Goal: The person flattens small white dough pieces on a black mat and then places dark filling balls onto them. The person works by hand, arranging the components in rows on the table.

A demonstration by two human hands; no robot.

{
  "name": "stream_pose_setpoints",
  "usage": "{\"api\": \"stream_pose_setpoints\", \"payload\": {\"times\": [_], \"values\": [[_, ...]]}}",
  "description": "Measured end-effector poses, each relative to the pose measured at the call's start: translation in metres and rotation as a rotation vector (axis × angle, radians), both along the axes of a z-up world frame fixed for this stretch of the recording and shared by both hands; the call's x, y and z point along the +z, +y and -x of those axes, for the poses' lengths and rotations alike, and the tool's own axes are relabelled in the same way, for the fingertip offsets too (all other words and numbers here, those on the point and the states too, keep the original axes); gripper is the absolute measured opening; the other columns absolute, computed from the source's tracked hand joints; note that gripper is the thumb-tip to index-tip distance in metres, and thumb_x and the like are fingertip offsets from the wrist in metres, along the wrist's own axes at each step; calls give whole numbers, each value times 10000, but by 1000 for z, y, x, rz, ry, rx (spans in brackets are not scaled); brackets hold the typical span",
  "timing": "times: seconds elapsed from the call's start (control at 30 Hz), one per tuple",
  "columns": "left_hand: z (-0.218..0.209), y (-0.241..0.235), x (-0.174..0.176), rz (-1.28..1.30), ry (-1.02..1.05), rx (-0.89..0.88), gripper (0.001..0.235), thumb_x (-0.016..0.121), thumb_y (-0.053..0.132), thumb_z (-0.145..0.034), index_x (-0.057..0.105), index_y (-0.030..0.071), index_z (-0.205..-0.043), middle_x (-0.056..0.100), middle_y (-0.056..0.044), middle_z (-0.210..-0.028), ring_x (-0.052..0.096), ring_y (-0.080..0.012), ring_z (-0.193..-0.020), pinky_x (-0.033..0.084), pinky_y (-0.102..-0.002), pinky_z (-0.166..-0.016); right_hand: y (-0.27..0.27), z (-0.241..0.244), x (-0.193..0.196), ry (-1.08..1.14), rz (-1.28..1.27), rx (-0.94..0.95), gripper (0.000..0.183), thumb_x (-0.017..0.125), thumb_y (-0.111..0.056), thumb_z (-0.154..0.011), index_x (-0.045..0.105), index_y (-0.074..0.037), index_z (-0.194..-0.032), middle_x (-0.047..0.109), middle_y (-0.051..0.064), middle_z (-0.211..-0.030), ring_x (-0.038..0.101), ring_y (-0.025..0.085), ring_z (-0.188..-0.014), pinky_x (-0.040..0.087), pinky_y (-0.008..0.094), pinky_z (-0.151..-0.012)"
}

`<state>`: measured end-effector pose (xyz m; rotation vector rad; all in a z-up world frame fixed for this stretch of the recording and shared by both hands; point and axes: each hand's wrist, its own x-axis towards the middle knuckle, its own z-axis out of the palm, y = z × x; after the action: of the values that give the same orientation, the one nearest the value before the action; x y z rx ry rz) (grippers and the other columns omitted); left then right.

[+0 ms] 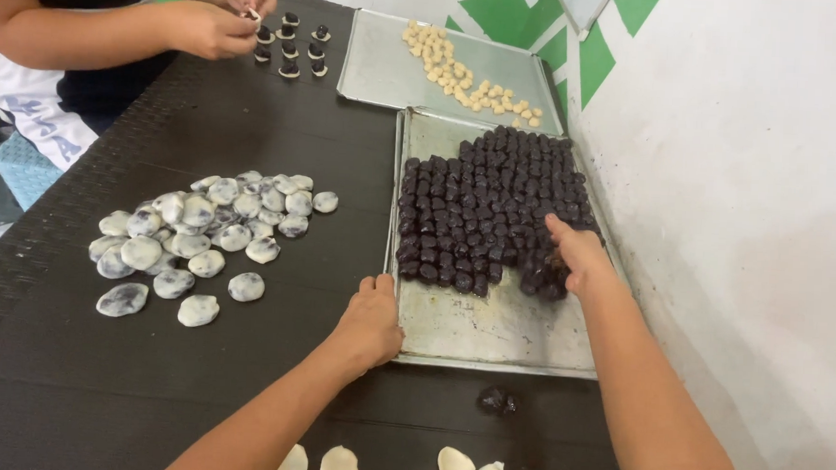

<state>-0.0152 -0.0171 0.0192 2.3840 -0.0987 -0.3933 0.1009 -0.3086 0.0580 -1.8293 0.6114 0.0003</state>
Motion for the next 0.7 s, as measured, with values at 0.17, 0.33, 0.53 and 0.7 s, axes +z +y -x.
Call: {"api": "stream_pose_setpoints", "payload": {"times": [0.17, 0.33, 0.53, 0.7], "values": [[-2, 1, -6, 17, -26, -20, 516, 710, 41, -803, 399, -85, -1195, 428, -332, -1265, 572, -506, -1095, 568, -533, -848, 21, 11, 11, 56, 52, 73, 672, 730, -405, -858, 515, 42, -1312, 522, 313, -1307, 570, 436, -1147, 142, 729, -1057], [2, 1, -1, 7, -26, -13, 517, 712, 25, -798, 406, -90, -1198, 439, -335, -1262, 579, -502, -1093, 571, -529, -853, 32, 4, -6, -48, 130, 75, 697, 697, -444, -887, 486, 37, -1344, 523, 258, -1335, 400, 458, -1326, 163, 775, -998], [3, 2, 8, 34, -12, -6, 499, 699, 22, -811, 409, -91, -1202, 436, -335, -1270, 570, -510, -1104, 571, -533, -854, 57, 28, 16, 2, 184, 160, 682, 661, -539, -878, 596, 43, -1229, 545, 288, -1311, 452, 454, -1297, 316, 670, -1020], [3, 2, 10, 40, -2, -8, 485, 685, 26, -827, 410, -95, -1208, 424, -341, -1280, 563, -507, -1117, 579, -531, -854, 59, 23, 12, 0, 292, 205, 762, 666, -616, -858, 581, -1, -1299, 600, 232, -1267, 473, 413, -1290, 385, 612, -1009]]}}
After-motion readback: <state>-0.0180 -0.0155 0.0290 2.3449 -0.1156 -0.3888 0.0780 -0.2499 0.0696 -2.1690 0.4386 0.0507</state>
